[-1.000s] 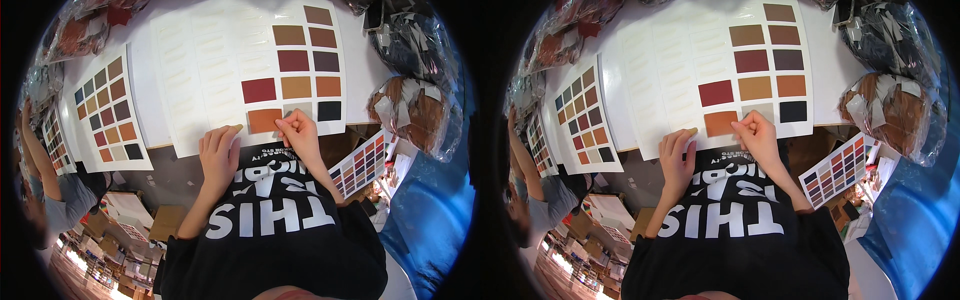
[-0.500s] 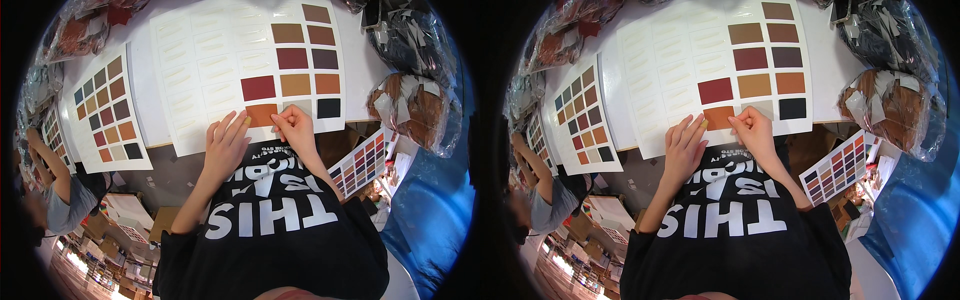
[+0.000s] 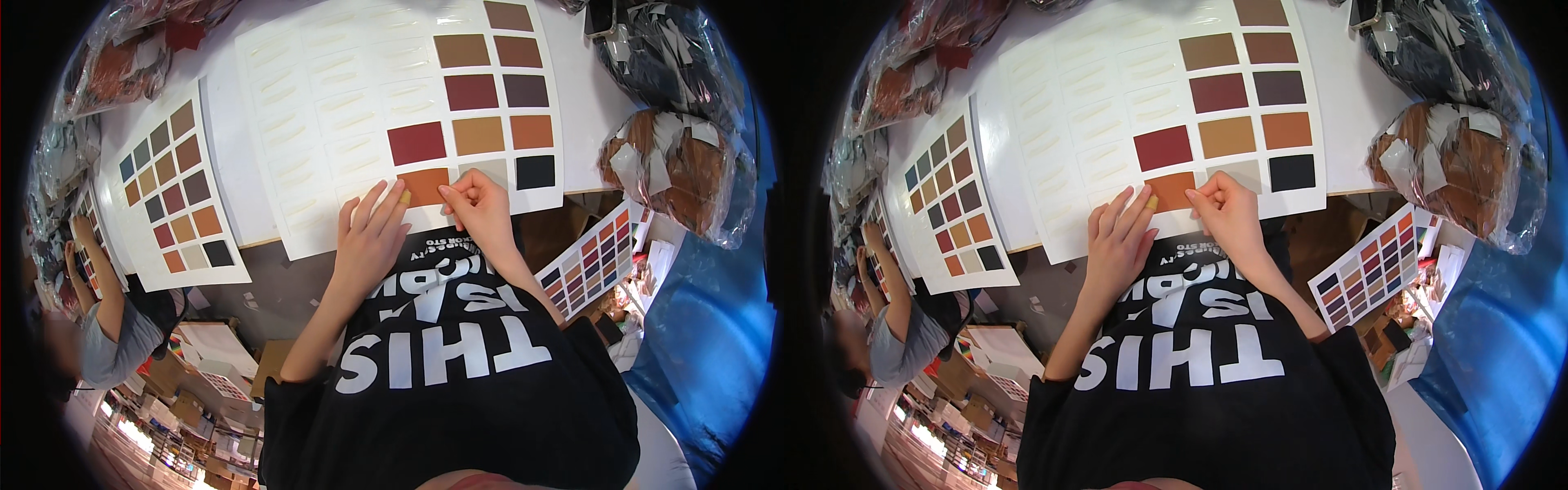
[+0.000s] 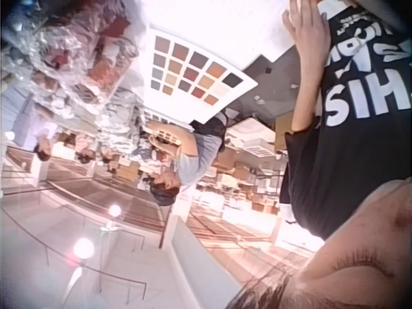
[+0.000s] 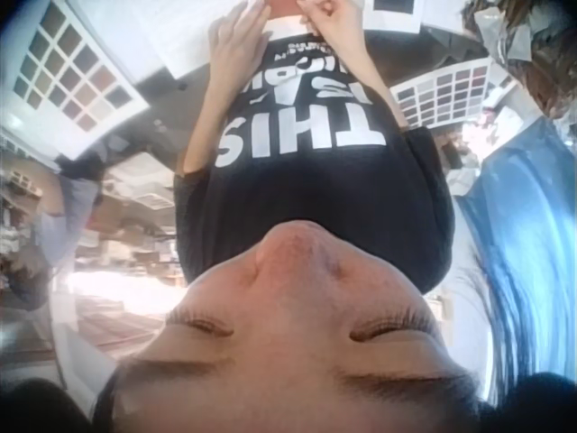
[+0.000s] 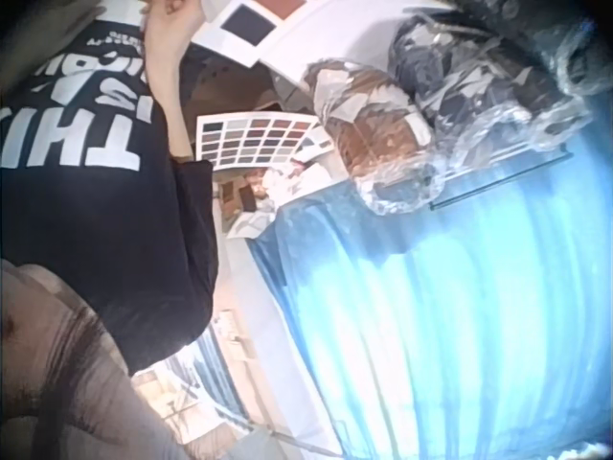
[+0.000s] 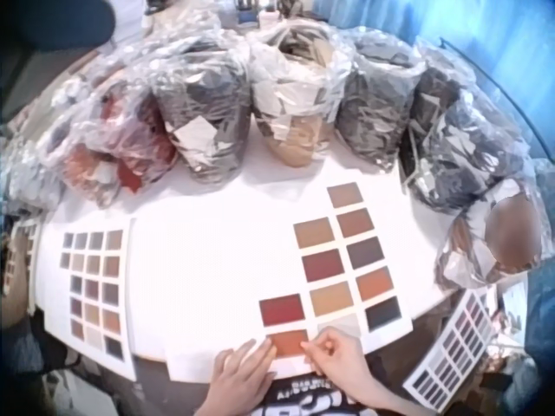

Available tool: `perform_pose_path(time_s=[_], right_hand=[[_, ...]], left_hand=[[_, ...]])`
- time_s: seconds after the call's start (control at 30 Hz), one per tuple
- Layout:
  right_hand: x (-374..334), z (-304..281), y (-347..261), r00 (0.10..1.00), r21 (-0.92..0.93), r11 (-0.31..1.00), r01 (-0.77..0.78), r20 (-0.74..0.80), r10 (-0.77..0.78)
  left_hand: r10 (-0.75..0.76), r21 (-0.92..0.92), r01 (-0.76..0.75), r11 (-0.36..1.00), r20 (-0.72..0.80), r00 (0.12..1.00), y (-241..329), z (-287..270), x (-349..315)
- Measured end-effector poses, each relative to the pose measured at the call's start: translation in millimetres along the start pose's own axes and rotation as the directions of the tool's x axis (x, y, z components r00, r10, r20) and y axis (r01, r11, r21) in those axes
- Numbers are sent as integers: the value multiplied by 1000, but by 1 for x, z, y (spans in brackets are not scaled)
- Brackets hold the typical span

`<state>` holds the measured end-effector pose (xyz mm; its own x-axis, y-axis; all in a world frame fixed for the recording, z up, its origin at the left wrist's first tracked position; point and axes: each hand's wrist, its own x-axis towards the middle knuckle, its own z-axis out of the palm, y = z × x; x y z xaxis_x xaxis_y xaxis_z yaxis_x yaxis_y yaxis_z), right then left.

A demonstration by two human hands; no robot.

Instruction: Selecting various colored material samples from plastic bags and placing or matching them on a sample board.

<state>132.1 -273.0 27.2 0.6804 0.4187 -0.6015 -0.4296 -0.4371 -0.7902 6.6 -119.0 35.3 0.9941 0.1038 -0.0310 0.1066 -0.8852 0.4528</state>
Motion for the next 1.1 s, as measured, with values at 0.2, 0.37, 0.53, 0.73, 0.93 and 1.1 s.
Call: perform_pose_path(time_s=[0.2, 0.37, 0.53, 0.73, 0.93, 1.1], right_hand=[[2, 2, -15, 1000, -137, 990, -13, -21, 10], [10, -3, -32, 970, -724, 672, 158, -14, -244], [23, -22, -45, 981, -796, 585, 156, 57, -185], [41, -43, -88, 924, -560, 748, 356, 93, -370], [72, -41, -135, 798, -536, 600, 593, 295, -525], [88, -47, -180, 704, -503, 527, 685, 274, -655]], left_hand=[[29, 79, -29, 996, 7, 1000, -2, 1, 4], [-6, 41, 6, 999, 10, 1000, -1, -7, 11], [55, -77, -53, 996, 23, 998, -12, -31, 39], [107, 59, -90, 994, -472, 875, -68, -141, 148], [353, 317, -196, 928, -581, 733, -120, -271, 308], [48, 513, 36, 858, -149, 988, -191, -274, 402]])
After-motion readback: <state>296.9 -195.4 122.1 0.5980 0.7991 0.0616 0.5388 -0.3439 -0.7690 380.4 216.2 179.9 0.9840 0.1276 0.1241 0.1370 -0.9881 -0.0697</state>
